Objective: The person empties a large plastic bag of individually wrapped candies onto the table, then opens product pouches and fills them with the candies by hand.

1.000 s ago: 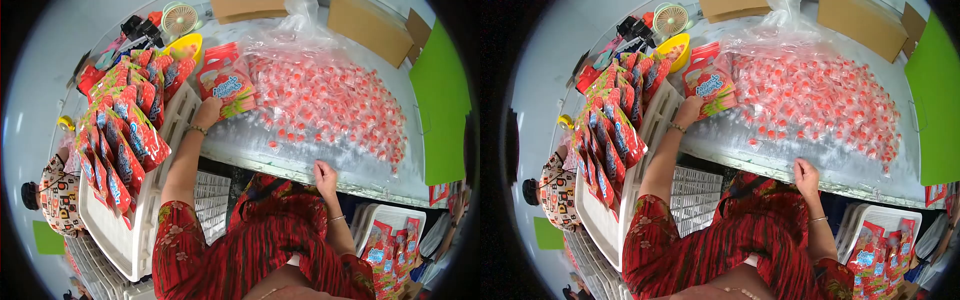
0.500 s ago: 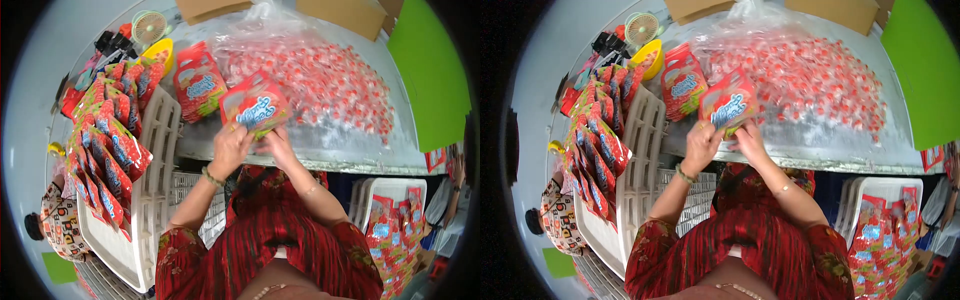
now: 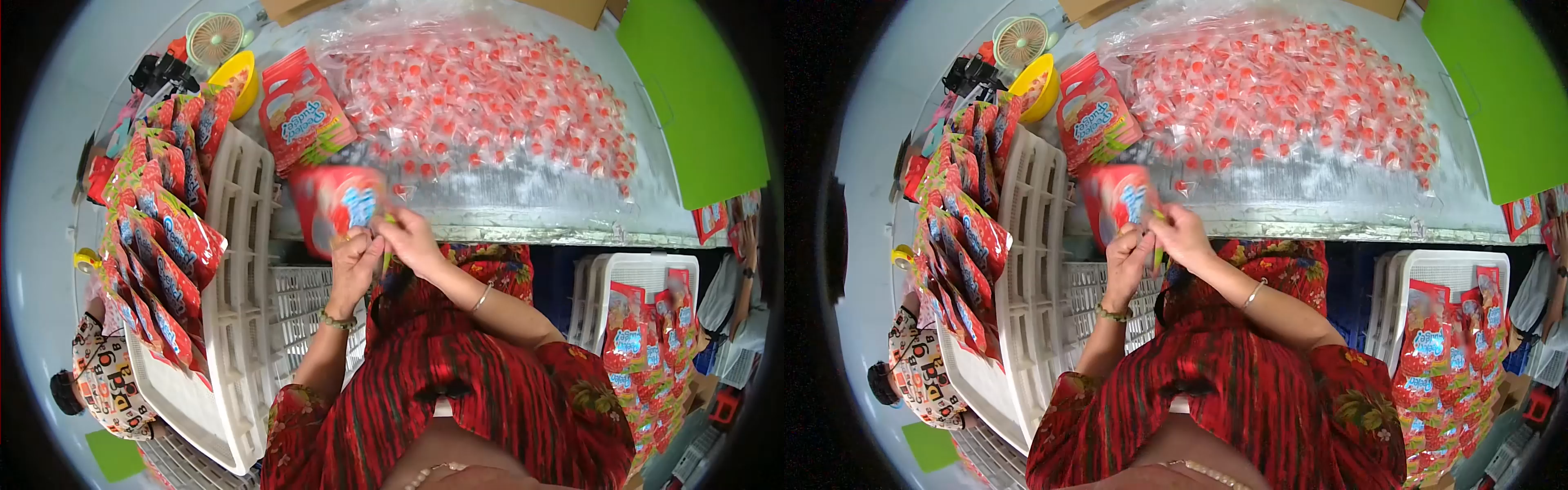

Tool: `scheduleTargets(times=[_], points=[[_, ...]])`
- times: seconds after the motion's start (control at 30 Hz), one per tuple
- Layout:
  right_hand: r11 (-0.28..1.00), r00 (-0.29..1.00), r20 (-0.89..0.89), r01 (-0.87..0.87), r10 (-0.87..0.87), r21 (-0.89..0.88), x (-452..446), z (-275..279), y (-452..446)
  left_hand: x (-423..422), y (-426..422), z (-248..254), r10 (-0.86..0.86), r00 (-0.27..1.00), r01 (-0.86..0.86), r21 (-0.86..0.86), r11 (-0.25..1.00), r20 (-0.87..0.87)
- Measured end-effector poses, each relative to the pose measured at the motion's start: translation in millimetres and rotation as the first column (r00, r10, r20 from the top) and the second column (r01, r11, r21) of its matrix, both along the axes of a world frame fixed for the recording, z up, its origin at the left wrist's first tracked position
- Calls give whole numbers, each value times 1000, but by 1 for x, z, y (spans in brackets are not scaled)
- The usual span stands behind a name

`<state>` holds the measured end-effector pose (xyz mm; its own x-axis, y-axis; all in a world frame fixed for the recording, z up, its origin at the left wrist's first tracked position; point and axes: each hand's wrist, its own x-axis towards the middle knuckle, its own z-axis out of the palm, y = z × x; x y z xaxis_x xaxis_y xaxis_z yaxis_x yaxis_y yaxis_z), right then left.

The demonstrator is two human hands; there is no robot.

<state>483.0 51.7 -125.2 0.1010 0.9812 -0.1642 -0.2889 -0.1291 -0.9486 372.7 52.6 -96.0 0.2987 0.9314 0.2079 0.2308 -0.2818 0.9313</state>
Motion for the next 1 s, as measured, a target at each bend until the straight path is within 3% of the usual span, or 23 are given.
scheduleTargets(times=[0.03, 0.07, 0.1, 0.13, 0.17, 0.2, 0.23, 0.27, 0.3, 0.37, 0.43, 0.5, 0.7, 0.77, 0.8, 0.87, 0.9, 1.0], points=[[998, 974, 225, -36, 23, 54, -1, -2, 1, -6, -2, -3, -15, 995, 17, 15, 1000, -101], [991, 898, 439, -88, 37, 96, -1, -4, 2, -13, -4, -4, 80, 988, -63, 137, 989, -129], [972, 924, 376, -27, -64, 232, -4, -6, 5, -20, -4, -3, 176, 974, -134, 263, 955, -144], [969, 929, 370, -102, 11, 227, -3, -3, 7, -28, -1, 3, 278, 960, -271, 170, 947, -21], [959, 927, 365, -178, 88, 221, -2, 3, 8, -40, 3, 6, 305, 951, -283, 243, 928, -57], [899, 932, 323, -275, 163, 342, 1, 10, 7, -46, 5, 10, 351, 928, -295, 331, 897, -124], [847, 861, 506, -306, 52, 434, 6, 9, 12, -51, 8, 15, 398, 898, -294, 417, 860, -187], [786, 754, 652, -353, -83, 508, 12, 5, 21, -63, 12, 14, 413, 884, -320, 362, 876, -217], [823, 607, 774, -339, -179, 456, 20, -3, 32, -70, 14, 11, 426, 870, -348, 304, 887, -247], [876, 279, 892, -232, -356, 423, 34, 1, 47, -57, 20, 7, 350, 911, -256, 367, 894, -218], [887, 239, 895, -187, -376, 422, 44, -23, 57, -36, 24, 1, 267, 945, -177, 390, 904, -190], [877, 95, 929, -310, -356, 368, 58, -40, 57, -23, 32, -17, 244, 939, -153, 342, 927, -242], [882, 160, 958, -378, -237, 281, 106, -34, 14, 8, 44, -45, 185, 942, -109, 268, 957, -279], [836, 294, 927, -426, -233, 346, 119, -22, 2, 17, 48, -49, 124, 976, -122, 26, 992, -176], [820, 344, 898, -404, -275, 405, 126, -20, 0, 11, 56, -77, 151, 976, -145, 52, 988, -153], [869, 473, 781, -62, -407, 490, 143, -32, -1, 9, 59, -88, 164, 980, -176, -105, 979, -108], [877, 553, 717, 53, -424, 478, 157, -37, 5, 6, 59, -87, 166, 970, -183, -80, 980, -178], [878, 438, 774, 80, -456, 472, 179, -45, 19, 10, 57, -79, 181, 955, -184, 11, 983, -233]])
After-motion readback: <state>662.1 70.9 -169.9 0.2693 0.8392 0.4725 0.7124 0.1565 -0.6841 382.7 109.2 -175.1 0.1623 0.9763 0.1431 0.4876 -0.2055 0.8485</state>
